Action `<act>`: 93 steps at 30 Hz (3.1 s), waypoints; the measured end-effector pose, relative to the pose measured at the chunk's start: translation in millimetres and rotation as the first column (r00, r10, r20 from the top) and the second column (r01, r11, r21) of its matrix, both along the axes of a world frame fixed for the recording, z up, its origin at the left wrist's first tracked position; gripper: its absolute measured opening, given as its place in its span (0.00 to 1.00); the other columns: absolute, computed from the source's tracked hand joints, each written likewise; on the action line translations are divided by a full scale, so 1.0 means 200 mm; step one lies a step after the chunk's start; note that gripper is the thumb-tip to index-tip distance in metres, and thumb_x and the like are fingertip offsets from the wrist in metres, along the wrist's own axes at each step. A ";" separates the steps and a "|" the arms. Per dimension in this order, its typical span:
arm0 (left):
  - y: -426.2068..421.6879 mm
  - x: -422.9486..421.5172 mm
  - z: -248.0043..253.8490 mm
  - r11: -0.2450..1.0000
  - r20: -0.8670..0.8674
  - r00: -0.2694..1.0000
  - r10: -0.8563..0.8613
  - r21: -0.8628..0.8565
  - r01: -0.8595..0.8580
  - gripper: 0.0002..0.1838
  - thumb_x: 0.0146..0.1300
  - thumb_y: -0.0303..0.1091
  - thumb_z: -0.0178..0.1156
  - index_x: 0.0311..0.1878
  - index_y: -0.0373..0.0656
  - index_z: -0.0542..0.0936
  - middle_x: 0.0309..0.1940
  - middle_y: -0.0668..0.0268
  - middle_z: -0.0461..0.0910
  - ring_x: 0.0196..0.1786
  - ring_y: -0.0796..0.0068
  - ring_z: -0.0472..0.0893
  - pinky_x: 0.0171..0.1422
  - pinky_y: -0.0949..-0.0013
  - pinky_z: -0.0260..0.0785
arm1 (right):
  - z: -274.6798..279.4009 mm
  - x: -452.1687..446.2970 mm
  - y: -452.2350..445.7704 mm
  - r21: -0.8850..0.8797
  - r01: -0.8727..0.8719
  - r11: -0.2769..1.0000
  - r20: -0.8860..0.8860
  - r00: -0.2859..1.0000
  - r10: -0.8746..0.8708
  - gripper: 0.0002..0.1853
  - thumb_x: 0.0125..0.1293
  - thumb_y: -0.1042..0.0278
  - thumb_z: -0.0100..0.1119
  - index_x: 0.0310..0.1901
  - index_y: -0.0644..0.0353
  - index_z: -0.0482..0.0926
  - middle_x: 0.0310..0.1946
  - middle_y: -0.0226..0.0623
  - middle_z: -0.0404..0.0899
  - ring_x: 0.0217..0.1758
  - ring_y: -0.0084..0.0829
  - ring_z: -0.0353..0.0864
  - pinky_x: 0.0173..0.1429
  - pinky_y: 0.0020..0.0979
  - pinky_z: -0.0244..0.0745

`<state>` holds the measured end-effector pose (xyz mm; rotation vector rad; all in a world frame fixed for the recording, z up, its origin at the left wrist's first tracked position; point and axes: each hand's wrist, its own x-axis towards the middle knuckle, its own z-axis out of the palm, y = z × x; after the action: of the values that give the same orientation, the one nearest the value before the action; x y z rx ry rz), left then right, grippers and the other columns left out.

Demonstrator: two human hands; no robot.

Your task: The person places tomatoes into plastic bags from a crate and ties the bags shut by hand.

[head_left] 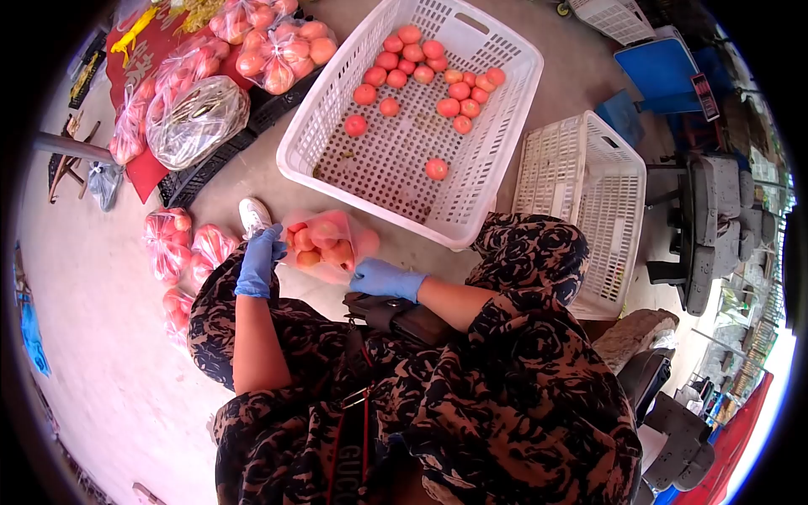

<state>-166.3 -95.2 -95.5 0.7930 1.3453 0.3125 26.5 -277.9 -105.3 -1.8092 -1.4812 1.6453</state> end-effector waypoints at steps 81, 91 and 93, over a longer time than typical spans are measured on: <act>-0.15 0.13 -0.05 0.612 -0.555 0.648 -0.521 0.287 0.737 0.23 0.57 0.51 0.56 0.39 0.37 0.69 0.22 0.53 0.79 0.35 0.52 0.81 0.40 0.54 0.71 | -0.17 1.07 0.48 -0.168 0.692 0.702 0.010 0.714 -0.700 0.30 0.48 0.58 0.66 0.53 0.58 0.67 0.46 0.38 0.72 0.42 0.32 0.76 0.40 0.33 0.76; -0.26 0.34 0.09 0.443 -0.706 0.491 -0.511 0.273 0.854 0.22 0.52 0.46 0.62 0.36 0.38 0.66 0.16 0.49 0.73 0.21 0.49 0.77 0.24 0.52 0.69 | -0.82 0.94 0.40 -0.469 0.171 0.867 0.630 0.753 0.192 0.22 0.44 0.59 0.67 0.42 0.59 0.78 0.37 0.48 0.79 0.40 0.42 0.80 0.45 0.37 0.75; -0.26 0.36 0.10 0.460 -0.690 0.486 -0.536 0.244 0.854 0.22 0.52 0.46 0.62 0.35 0.38 0.66 0.15 0.50 0.73 0.21 0.50 0.77 0.24 0.52 0.69 | -0.91 0.97 0.44 -0.616 -0.005 0.788 0.472 0.798 0.373 0.18 0.48 0.57 0.64 0.38 0.60 0.80 0.39 0.48 0.79 0.41 0.40 0.80 0.46 0.36 0.74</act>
<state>-93.4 -146.6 -76.1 2.0388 1.2497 -0.2711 220.7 -190.6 -287.0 -2.7896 -1.5177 1.9176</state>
